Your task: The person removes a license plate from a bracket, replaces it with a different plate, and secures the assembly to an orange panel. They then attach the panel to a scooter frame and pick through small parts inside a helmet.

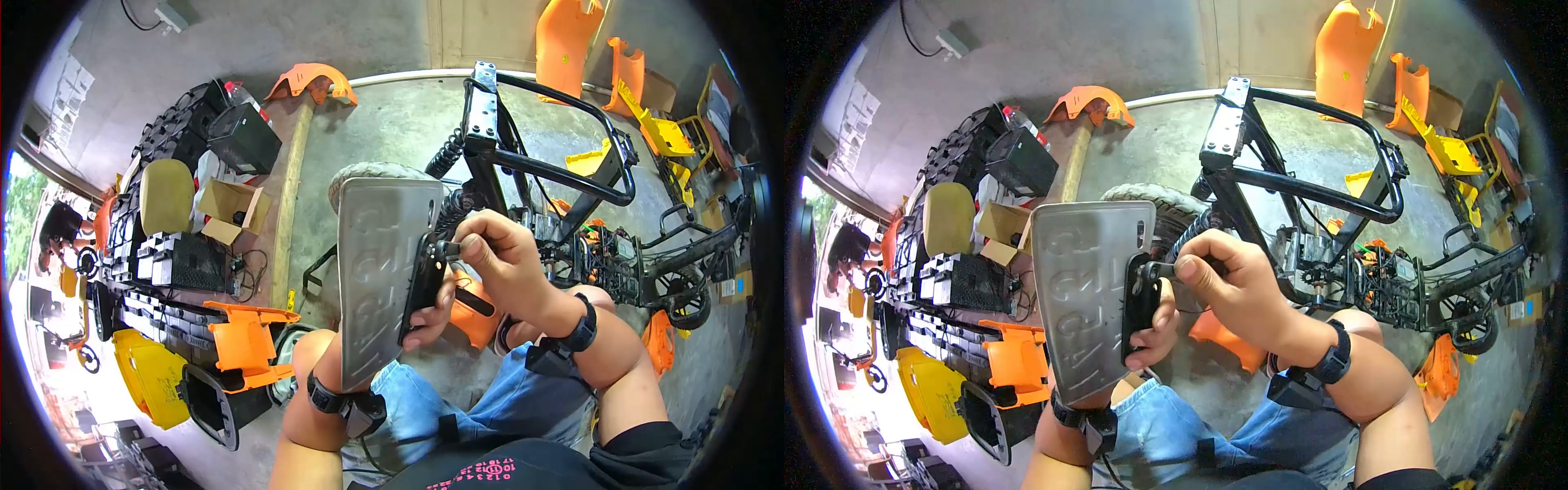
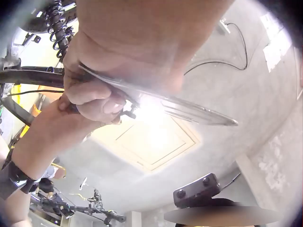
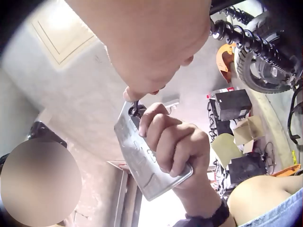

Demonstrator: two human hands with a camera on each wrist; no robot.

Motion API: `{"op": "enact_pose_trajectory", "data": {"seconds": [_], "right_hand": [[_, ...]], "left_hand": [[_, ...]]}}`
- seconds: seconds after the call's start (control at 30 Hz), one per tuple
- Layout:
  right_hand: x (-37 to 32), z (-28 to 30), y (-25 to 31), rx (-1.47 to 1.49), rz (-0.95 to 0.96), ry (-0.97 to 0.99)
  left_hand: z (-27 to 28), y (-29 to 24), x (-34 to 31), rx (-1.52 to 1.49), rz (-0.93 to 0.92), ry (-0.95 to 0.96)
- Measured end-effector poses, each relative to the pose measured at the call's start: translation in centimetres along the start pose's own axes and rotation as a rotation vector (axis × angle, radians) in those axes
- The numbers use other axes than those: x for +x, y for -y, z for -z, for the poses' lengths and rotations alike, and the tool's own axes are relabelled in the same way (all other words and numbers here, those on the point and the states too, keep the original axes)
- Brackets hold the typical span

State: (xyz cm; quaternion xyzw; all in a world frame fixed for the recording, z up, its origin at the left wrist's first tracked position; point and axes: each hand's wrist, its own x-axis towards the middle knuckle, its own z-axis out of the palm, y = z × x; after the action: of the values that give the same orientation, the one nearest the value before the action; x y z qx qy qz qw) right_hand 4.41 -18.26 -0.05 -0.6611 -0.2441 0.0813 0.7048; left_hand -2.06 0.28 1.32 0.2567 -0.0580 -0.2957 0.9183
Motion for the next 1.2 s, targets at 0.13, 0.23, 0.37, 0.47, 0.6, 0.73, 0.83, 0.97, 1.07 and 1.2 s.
{"op": "enact_pose_trajectory", "data": {"seconds": [0.13, 0.23, 0.37, 0.47, 0.6, 0.73, 0.83, 0.97, 1.07, 1.2], "right_hand": [[0.9, 1.4, 0.7, -0.138, 0.126, -0.074], [2.0, 3.2, 1.9, -0.613, 0.567, -0.013], [2.3, 3.9, 2.0, -0.636, 0.646, 0.032], [2.4, 4.3, 1.8, -0.658, 0.689, 0.006], [2.3, 4.6, 1.5, -0.65, 0.774, 0.032], [2.3, 4.4, 0.8, -0.723, 0.85, -0.07], [2.2, 4.6, 1.0, -0.742, 0.927, -0.086], [2.6, 4.4, 0.6, -0.737, 1.052, -0.092], [2.5, 4.6, 0.8, -0.74, 1.061, -0.081], [2.3, 4.7, 0.6, -0.728, 1.065, -0.085]], "left_hand": [[1.4, -0.1, 0.5, -0.081, 0.022, 0.119], [1.6, 0.2, 0.2, -0.17, 0.011, 0.126], [1.3, 0.5, -0.3, -0.096, 0.01, 0.035], [0.7, 0.1, 0.1, -0.063, 0.07, 0.093], [3.8, 1.3, 0.6, -0.219, 0.065, 0.079], [5.3, -0.3, 0.2, -0.045, 0.152, 0.199], [4.9, -1.3, 1.9, 0.001, 0.341, 0.392], [2.4, -1.4, 1.2, 0.023, 0.279, 0.25], [2.0, -1.2, 0.4, 0.044, 0.254, 0.187], [2.1, -1.2, 0.8, 0.041, 0.219, 0.254]]}}
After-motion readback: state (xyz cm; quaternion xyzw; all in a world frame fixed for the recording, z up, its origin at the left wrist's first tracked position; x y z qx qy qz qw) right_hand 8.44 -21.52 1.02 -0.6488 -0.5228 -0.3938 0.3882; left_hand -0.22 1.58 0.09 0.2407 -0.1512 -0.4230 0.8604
